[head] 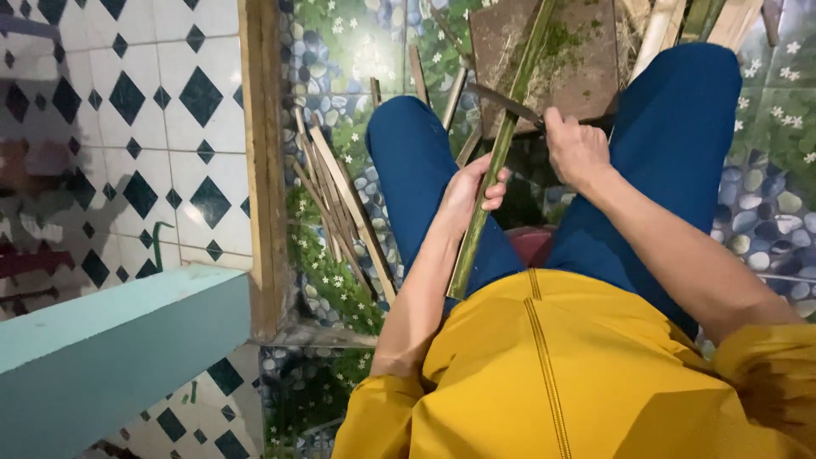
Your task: The person sits and uses a knife to shave the outer layer off bamboo strips, holding each strip with the left hand and scraping with the right. The person repeatedly flips and repositions the strips to remove the green skin and smooth the surface.
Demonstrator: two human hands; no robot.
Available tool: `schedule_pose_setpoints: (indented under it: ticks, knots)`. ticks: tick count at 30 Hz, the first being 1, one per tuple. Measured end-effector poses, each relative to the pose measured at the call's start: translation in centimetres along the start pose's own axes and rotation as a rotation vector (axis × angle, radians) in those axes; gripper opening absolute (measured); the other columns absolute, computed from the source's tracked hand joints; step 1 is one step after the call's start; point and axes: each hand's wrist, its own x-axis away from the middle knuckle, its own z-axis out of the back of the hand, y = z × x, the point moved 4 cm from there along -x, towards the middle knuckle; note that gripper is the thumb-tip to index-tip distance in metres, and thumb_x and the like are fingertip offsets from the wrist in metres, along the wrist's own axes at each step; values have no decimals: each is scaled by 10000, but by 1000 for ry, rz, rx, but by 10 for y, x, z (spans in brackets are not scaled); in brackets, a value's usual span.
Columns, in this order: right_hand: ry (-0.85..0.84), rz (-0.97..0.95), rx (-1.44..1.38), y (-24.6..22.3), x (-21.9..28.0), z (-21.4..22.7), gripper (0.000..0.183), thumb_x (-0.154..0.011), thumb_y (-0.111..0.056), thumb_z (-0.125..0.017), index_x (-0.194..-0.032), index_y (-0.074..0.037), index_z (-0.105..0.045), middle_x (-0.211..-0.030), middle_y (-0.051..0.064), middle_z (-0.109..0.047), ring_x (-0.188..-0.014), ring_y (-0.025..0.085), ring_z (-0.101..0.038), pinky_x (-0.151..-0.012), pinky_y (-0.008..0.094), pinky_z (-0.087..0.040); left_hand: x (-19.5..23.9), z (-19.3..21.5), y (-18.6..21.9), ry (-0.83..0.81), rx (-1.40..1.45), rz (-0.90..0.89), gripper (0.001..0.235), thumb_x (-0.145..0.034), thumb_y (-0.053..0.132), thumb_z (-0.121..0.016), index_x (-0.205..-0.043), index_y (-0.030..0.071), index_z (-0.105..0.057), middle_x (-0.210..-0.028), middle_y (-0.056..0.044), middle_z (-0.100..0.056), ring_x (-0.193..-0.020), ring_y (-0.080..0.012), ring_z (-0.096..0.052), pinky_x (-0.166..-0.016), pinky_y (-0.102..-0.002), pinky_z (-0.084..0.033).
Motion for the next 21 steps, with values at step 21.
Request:
schedule_pose_setpoints:
  ticks: [21]
  knots:
    - [28,37,-68,-41,2,28,116,-1023,-202,-523,-1059,-95,-550,-793,153,-635,-623,408,-708,-535,533,-520,-31,26,-7,15,91,31,322,-1096,259,-407,-1014,-26,-533,-798,-33,-435,-545,-60,-386,-336,-177,-305]
